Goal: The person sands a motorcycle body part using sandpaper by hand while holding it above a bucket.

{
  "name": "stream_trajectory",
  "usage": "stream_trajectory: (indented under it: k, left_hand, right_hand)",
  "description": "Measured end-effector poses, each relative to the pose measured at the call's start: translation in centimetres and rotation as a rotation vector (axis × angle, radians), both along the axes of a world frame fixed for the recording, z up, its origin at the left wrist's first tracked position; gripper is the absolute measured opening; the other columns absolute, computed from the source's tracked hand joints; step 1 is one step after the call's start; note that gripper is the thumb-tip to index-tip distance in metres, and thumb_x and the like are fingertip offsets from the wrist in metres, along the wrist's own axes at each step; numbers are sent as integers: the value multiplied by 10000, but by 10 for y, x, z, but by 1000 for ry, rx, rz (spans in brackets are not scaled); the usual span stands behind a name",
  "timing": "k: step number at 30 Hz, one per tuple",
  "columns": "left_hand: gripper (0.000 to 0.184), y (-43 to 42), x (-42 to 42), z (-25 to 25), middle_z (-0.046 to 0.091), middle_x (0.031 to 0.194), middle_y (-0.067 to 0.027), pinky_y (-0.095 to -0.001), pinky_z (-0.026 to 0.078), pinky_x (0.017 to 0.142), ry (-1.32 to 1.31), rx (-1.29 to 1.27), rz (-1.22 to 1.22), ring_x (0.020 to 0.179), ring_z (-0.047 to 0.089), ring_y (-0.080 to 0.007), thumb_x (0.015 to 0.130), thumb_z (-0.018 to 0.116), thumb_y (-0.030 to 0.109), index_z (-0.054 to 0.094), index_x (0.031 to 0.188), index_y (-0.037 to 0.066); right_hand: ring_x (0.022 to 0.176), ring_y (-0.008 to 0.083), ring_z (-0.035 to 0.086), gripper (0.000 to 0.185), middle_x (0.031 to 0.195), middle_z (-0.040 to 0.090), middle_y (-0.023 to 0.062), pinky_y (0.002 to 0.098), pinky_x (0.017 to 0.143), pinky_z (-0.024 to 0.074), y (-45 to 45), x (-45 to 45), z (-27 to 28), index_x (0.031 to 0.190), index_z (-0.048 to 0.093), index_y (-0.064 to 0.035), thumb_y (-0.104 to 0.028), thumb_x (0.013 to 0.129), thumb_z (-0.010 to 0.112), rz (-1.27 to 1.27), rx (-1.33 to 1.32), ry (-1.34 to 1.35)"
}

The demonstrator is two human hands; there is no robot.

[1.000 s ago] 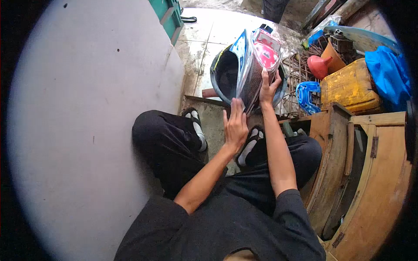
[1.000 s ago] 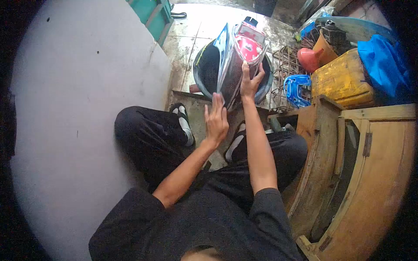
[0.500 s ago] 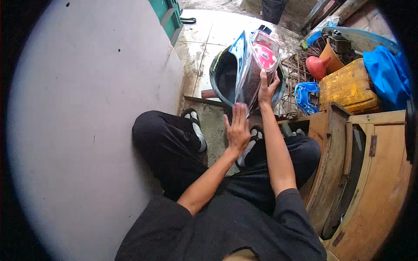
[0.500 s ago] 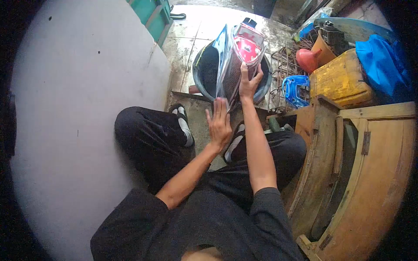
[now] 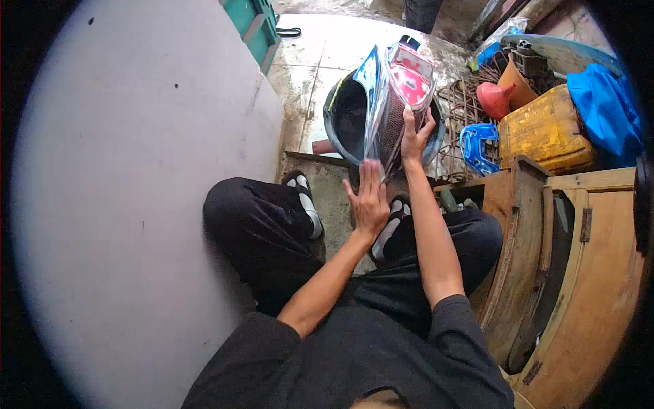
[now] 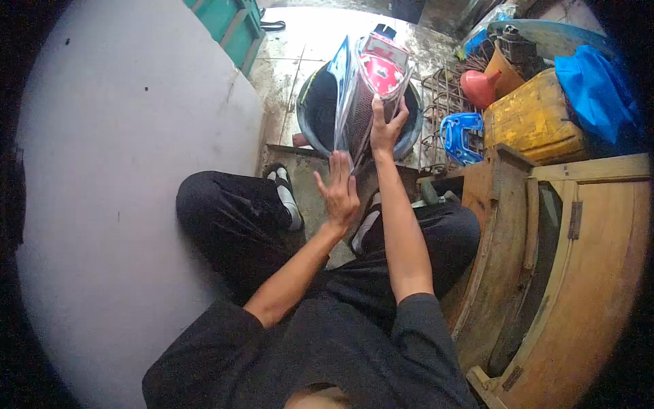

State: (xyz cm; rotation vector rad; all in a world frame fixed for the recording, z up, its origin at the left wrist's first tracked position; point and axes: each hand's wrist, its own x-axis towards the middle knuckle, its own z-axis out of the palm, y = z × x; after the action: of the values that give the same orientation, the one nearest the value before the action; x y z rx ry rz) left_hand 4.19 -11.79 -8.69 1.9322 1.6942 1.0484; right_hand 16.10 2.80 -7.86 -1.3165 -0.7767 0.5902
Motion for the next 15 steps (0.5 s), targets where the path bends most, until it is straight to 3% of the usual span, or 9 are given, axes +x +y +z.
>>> stream_trajectory:
  k: [3, 7, 8, 11, 15]
  left_hand:
    - [560, -3, -1, 1, 251, 1653, -147, -654, 53, 1184, 55, -46, -25, 1524, 265, -281, 1036, 373, 202, 313, 1577, 71]
    - [548, 103, 7, 56, 298, 1634, -143, -632, 161, 1181, -46, -92, -46, 1518, 266, -303, 1058, 342, 270, 324, 1570, 74]
    - [546, 126, 9, 66, 327, 1618, -150, -618, 220, 1172, 37, -54, -84, 1510, 279, -310, 1057, 348, 286, 343, 1560, 75]
    - [549, 161, 14, 75, 340, 1614, -140, -627, 205, 1173, 76, 2, -174, 1515, 269, -305, 1051, 363, 293, 352, 1558, 84]
    - [546, 110, 12, 57, 336, 1623, -115, -622, 205, 1165, -4, 53, -99, 1516, 281, -276, 1034, 411, 231, 359, 1559, 90]
  right_hand:
    - [1344, 322, 409, 901, 1413, 420, 248, 414, 1157, 285, 1, 2, -1, 1434, 369, 99, -501, 873, 741, -33, -29, -73]
    - [1353, 330, 402, 896, 1425, 425, 249, 418, 1158, 287, 8, 8, -21, 1429, 379, 103, -501, 872, 738, -19, 10, -79]
    - [1355, 330, 401, 888, 1431, 428, 247, 420, 1158, 285, 4, 4, -8, 1426, 381, 104, -493, 873, 739, -22, 2, -72]
    - [1370, 334, 380, 886, 1450, 404, 252, 434, 1158, 277, 8, 9, -21, 1440, 366, 97, -508, 890, 708, -25, 1, -118]
    - [1386, 346, 352, 886, 1444, 397, 261, 452, 1165, 253, 5, 10, -23, 1443, 360, 96, -530, 901, 677, -20, -23, -133]
